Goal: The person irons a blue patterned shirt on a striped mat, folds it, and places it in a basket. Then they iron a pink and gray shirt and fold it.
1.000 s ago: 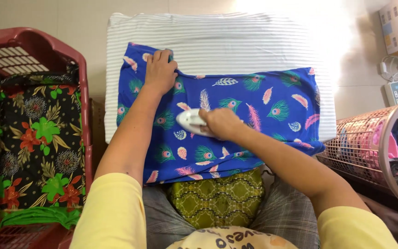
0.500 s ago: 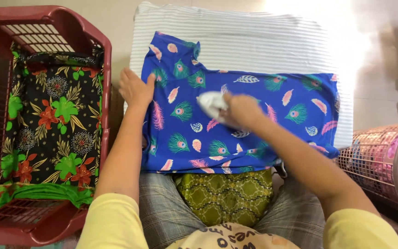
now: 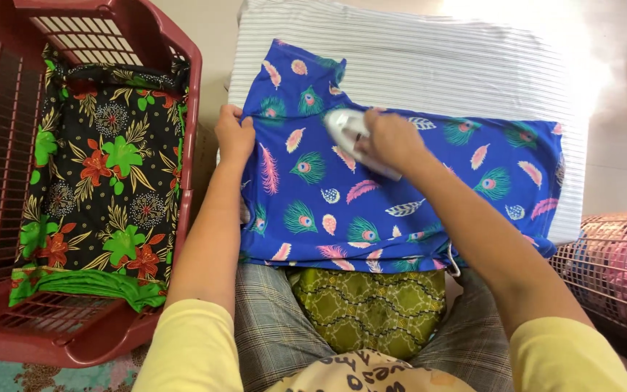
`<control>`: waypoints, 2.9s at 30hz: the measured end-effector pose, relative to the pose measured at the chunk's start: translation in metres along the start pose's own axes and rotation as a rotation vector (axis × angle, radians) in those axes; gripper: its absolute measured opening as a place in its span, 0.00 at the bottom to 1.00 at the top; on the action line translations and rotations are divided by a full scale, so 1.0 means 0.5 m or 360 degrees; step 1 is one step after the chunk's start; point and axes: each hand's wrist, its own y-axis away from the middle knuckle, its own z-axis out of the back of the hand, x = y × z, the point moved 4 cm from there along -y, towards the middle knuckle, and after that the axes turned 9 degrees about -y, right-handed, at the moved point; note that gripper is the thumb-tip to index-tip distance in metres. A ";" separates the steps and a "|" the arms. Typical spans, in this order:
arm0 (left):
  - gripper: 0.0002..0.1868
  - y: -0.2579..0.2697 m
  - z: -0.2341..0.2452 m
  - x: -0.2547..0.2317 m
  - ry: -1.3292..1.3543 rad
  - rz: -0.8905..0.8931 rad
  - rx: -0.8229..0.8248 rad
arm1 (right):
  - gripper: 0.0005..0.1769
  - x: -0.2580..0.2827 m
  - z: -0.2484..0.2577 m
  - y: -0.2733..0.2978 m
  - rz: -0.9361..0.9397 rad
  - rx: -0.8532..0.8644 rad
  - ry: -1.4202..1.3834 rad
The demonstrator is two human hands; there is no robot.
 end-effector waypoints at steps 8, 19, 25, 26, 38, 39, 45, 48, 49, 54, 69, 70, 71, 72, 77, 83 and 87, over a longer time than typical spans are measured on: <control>0.23 0.066 0.071 -0.011 -0.0183 0.0157 0.0725 | 0.30 0.161 -0.105 0.048 0.0394 0.0220 0.0016; 0.15 0.092 0.108 0.045 -0.0063 -0.0003 0.0081 | 0.28 0.159 -0.066 -0.030 0.0221 0.0103 -0.0031; 0.12 0.056 0.088 0.111 0.0391 0.0095 0.0261 | 0.26 0.258 -0.171 -0.011 0.0661 0.0205 -0.0094; 0.11 0.055 0.093 0.125 0.0456 0.0101 0.0345 | 0.27 0.249 -0.164 -0.026 0.0557 0.0115 -0.0078; 0.35 0.118 0.120 0.193 0.0750 0.0460 0.0436 | 0.29 0.318 -0.158 -0.025 0.0490 0.0221 -0.0113; 0.35 0.119 0.117 0.205 0.0716 0.0474 0.0434 | 0.30 0.329 -0.166 -0.018 0.0584 0.0231 -0.0117; 0.29 0.128 0.131 0.194 0.0483 0.0489 0.0489 | 0.30 0.256 -0.107 -0.100 0.0380 0.0052 -0.0141; 0.20 0.106 0.149 0.145 -0.0082 0.0344 0.0586 | 0.25 0.197 -0.065 -0.157 0.0233 -0.0080 -0.0103; 0.17 0.091 0.153 0.125 -0.0324 0.0273 0.0633 | 0.25 0.190 -0.064 -0.155 0.0232 -0.0119 -0.0072; 0.19 -0.033 0.102 -0.026 -0.0185 0.0038 0.0642 | 0.34 0.231 -0.115 -0.066 0.0514 -0.0043 0.0016; 0.18 -0.187 -0.106 -0.311 -0.0954 -0.0897 0.0787 | 0.25 0.106 -0.014 -0.132 0.0305 -0.0074 -0.0058; 0.18 -0.192 -0.107 -0.308 -0.0976 -0.0878 0.0820 | 0.25 0.114 -0.025 -0.122 0.0323 -0.0034 -0.0050; 0.19 -0.198 -0.109 -0.301 -0.0946 -0.0824 0.0849 | 0.24 0.123 -0.037 -0.111 0.0341 0.0006 -0.0042; 0.21 -0.207 -0.114 -0.297 -0.0911 -0.0777 0.0876 | 0.25 0.134 -0.053 -0.100 0.0372 0.0078 -0.0028; 0.07 -0.211 -0.077 -0.286 -0.0435 -0.0851 0.0298 | 0.24 0.148 -0.077 -0.109 0.0456 0.0150 -0.0020; 0.13 -0.204 -0.048 -0.283 0.0147 -0.0874 0.0110 | 0.26 0.081 0.011 -0.215 -0.0037 -0.0085 -0.0152; 0.21 -0.221 -0.060 -0.274 0.0306 -0.0910 0.0025 | 0.25 0.085 0.016 -0.217 0.0001 -0.0104 -0.0139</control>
